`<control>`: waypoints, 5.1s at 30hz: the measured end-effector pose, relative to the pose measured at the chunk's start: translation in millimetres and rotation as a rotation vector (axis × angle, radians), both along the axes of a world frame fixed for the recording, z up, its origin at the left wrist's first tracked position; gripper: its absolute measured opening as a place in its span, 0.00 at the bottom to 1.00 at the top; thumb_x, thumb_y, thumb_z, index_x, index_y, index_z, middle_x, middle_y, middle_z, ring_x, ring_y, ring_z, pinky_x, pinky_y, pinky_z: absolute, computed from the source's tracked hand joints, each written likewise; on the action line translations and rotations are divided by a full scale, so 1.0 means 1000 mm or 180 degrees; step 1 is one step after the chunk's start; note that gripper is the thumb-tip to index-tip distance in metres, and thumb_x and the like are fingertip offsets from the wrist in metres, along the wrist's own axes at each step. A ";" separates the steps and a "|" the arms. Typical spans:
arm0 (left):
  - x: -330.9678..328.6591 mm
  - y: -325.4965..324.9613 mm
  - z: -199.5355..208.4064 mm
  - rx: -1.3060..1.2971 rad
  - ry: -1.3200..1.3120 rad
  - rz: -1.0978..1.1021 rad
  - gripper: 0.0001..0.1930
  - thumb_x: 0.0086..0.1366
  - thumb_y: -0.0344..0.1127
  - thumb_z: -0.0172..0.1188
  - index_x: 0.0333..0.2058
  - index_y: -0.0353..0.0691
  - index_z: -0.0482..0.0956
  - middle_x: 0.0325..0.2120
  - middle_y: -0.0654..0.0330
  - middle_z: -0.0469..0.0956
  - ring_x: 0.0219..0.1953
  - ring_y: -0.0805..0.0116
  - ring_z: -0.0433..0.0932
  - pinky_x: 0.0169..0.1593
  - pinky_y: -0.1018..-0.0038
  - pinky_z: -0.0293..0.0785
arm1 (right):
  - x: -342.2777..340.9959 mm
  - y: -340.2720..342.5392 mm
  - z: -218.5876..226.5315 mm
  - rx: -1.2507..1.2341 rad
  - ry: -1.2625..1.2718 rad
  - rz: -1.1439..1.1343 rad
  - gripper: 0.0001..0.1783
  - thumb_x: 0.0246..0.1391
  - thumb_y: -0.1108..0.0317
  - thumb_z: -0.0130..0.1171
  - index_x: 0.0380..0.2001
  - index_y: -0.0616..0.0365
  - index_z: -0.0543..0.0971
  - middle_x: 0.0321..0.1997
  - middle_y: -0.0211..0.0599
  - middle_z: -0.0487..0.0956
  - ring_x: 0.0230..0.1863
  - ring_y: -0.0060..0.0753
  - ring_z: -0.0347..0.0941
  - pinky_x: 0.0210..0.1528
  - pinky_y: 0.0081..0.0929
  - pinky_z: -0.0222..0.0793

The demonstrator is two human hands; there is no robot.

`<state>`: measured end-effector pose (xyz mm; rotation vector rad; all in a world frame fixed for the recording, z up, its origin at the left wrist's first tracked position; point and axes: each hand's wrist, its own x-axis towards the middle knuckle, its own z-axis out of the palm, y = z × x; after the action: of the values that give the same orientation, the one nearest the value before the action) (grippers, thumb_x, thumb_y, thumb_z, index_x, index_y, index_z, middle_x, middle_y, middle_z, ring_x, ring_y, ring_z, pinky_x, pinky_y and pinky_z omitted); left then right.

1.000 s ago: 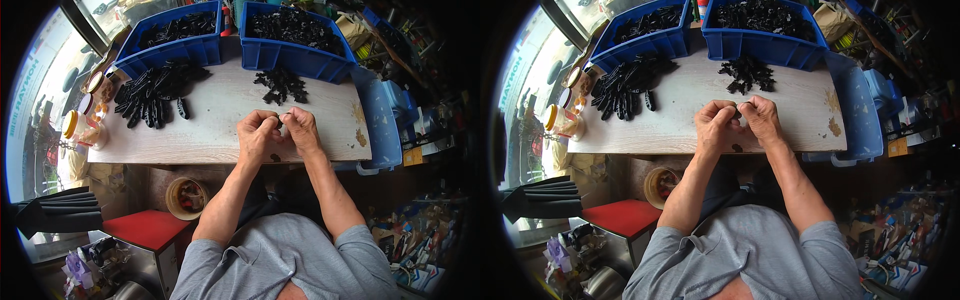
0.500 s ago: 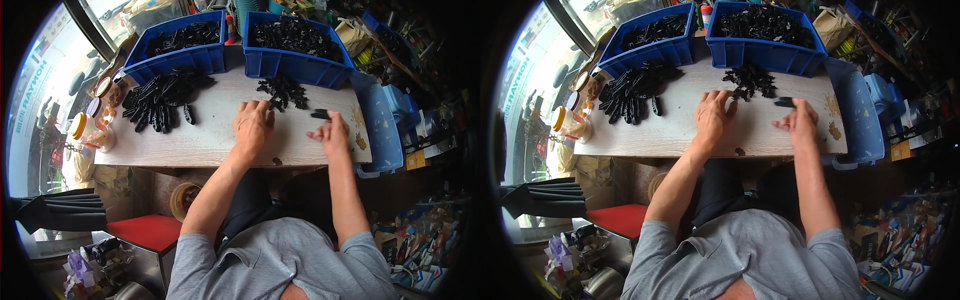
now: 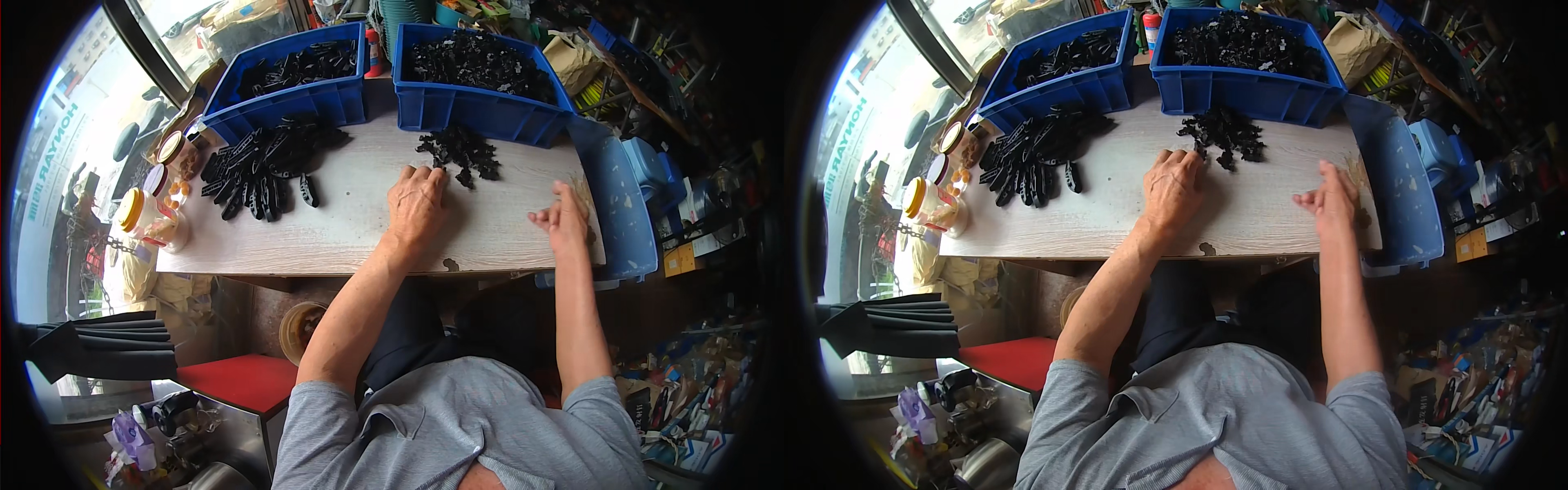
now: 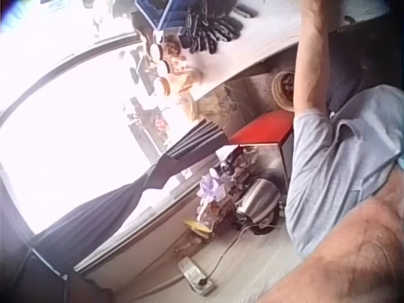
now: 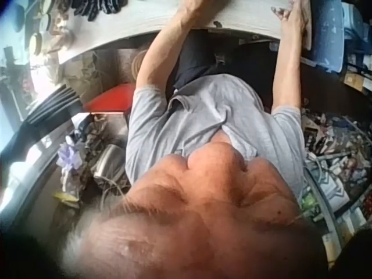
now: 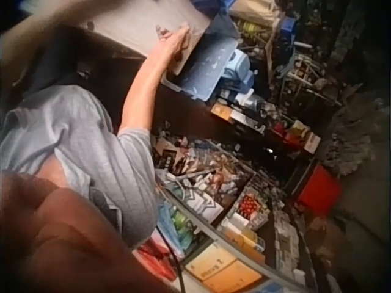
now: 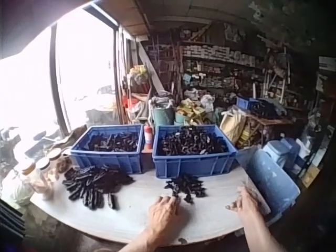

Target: Assembling small black plastic components at a workbench.

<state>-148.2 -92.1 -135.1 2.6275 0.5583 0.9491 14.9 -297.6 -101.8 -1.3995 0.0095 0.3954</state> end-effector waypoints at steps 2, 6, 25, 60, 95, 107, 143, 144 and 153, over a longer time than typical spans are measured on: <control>-0.001 -0.001 0.005 -0.0102 -0.0352 0.0111 0.06 0.54 0.33 0.62 0.33 0.43 0.79 0.32 0.58 0.79 0.39 0.54 0.75 0.42 0.62 0.73 | -0.012 0.014 0.001 -0.0106 0.0060 0.0415 0.13 0.56 0.58 0.63 0.33 0.56 0.76 0.08 0.24 0.59 0.14 0.25 0.68 0.31 0.41 0.81; 0.003 0.001 0.003 -0.0019 -0.0007 0.0030 0.05 0.55 0.33 0.62 0.31 0.43 0.78 0.31 0.58 0.79 0.39 0.55 0.75 0.42 0.63 0.73 | -0.033 0.037 0.003 -0.0217 -0.0056 0.0903 0.11 0.55 0.61 0.64 0.32 0.56 0.76 0.07 0.23 0.61 0.10 0.20 0.64 0.25 0.34 0.79; -0.012 -0.018 0.010 -0.0345 -0.1412 -0.0619 0.12 0.53 0.20 0.63 0.34 0.40 0.73 0.28 0.56 0.77 0.31 0.53 0.77 0.35 0.63 0.72 | -0.067 0.070 0.003 -0.0024 -0.0278 0.1810 0.17 0.54 0.58 0.68 0.42 0.55 0.78 0.09 0.24 0.64 0.10 0.21 0.63 0.18 0.28 0.72; -0.110 0.079 0.000 -0.0252 0.0063 0.2079 0.12 0.62 0.45 0.62 0.33 0.43 0.83 0.33 0.57 0.80 0.37 0.53 0.76 0.44 0.62 0.71 | -0.065 0.065 -0.014 0.0241 -0.0535 0.1711 0.08 0.55 0.64 0.63 0.30 0.55 0.76 0.10 0.26 0.66 0.13 0.20 0.66 0.19 0.28 0.76; -0.085 0.021 0.019 -0.0285 0.0623 0.0465 0.14 0.55 0.41 0.62 0.40 0.44 0.79 0.26 0.51 0.79 0.31 0.51 0.79 0.40 0.61 0.75 | -0.068 0.065 -0.014 0.0340 -0.0621 0.1626 0.08 0.56 0.63 0.63 0.31 0.53 0.77 0.09 0.25 0.65 0.12 0.21 0.65 0.19 0.28 0.75; -0.084 0.015 0.001 -0.0107 -0.0450 0.0314 0.15 0.53 0.31 0.66 0.40 0.40 0.78 0.31 0.55 0.78 0.36 0.54 0.76 0.42 0.63 0.74 | -0.067 0.065 -0.015 0.0328 -0.0613 0.1641 0.07 0.56 0.62 0.63 0.32 0.52 0.78 0.09 0.25 0.66 0.13 0.21 0.66 0.21 0.30 0.76; -0.034 -0.033 0.019 -0.4781 -0.1476 -0.0568 0.09 0.62 0.31 0.63 0.35 0.29 0.79 0.24 0.59 0.79 0.22 0.77 0.77 0.28 0.81 0.74 | -0.083 0.071 -0.011 0.0435 -0.0578 0.1874 0.08 0.54 0.63 0.68 0.34 0.53 0.81 0.21 0.19 0.73 0.19 0.13 0.63 0.24 0.13 0.59; -0.034 -0.033 0.019 -0.4795 -0.1546 -0.0614 0.09 0.61 0.31 0.63 0.34 0.28 0.79 0.24 0.59 0.80 0.22 0.77 0.77 0.28 0.81 0.75 | -0.083 0.071 -0.012 0.0427 -0.0570 0.1889 0.09 0.54 0.63 0.68 0.35 0.53 0.80 0.21 0.19 0.73 0.19 0.13 0.64 0.24 0.13 0.59; -0.038 -0.031 0.022 -0.4955 -0.1551 -0.0826 0.10 0.62 0.27 0.62 0.41 0.30 0.77 0.27 0.57 0.81 0.27 0.72 0.80 0.35 0.78 0.79 | -0.084 0.072 -0.006 0.0252 -0.0478 0.1903 0.13 0.54 0.65 0.68 0.41 0.54 0.79 0.21 0.25 0.76 0.17 0.13 0.65 0.21 0.14 0.57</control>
<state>-186.6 -122.8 -113.3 1.0008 0.4759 0.5770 -69.1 -225.4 -107.7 -1.3331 -0.5522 0.7729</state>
